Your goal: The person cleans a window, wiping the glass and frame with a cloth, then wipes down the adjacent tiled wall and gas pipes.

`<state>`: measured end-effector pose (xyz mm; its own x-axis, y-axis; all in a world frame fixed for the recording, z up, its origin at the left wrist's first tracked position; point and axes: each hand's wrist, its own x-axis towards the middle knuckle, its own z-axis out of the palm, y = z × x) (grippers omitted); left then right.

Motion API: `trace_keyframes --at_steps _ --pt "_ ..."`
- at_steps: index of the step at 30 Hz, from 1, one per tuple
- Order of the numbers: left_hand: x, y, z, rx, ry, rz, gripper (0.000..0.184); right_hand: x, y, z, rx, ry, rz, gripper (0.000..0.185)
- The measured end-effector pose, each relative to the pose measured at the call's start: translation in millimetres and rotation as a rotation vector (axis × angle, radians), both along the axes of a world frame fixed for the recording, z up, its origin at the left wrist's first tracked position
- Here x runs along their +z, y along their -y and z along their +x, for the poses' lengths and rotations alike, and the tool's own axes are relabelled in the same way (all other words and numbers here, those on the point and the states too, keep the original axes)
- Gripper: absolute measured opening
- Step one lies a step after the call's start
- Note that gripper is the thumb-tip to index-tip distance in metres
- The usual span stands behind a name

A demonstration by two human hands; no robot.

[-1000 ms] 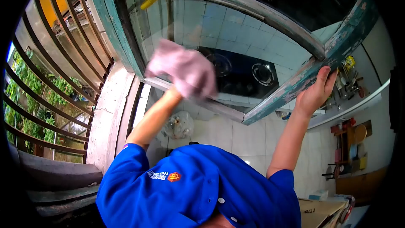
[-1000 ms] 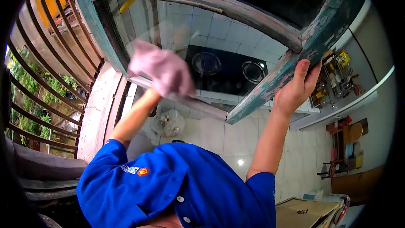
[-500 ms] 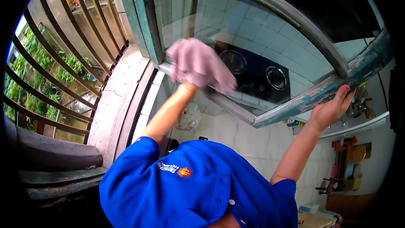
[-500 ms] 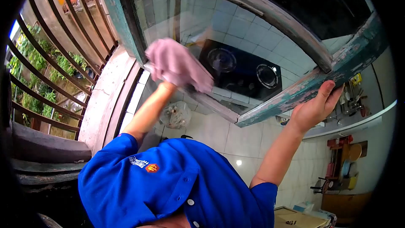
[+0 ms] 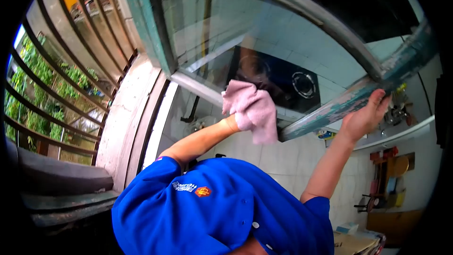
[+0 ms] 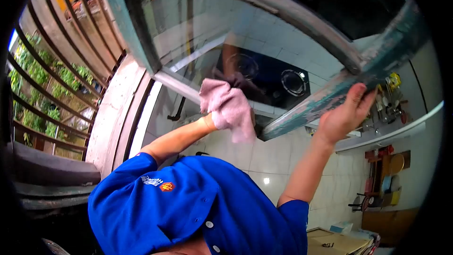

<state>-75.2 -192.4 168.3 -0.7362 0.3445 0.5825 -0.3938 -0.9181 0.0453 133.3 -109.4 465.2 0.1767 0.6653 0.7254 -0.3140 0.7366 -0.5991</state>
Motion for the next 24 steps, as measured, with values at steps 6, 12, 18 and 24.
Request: trace_keyframes --at_steps 6,12,18,24 --pt "169.8 -20.2 -0.2 -0.630 0.025 1.209 0.013 -1.6 -2.3 6.6 0.173 0.019 0.068 0.056" --pt "186.2 -15.5 -69.0 -0.972 -1.861 0.080 0.019 1.3 -1.1 4.9 0.187 0.002 0.088 0.057" --pt "212.0 -29.6 43.6 0.699 -1.486 -0.137 0.014 1.8 -2.1 5.6 0.190 0.001 0.098 0.058" --pt "268.6 -44.7 44.7 0.366 -0.837 0.225 0.013 -1.1 -0.7 4.8 0.101 -0.017 0.009 0.058"
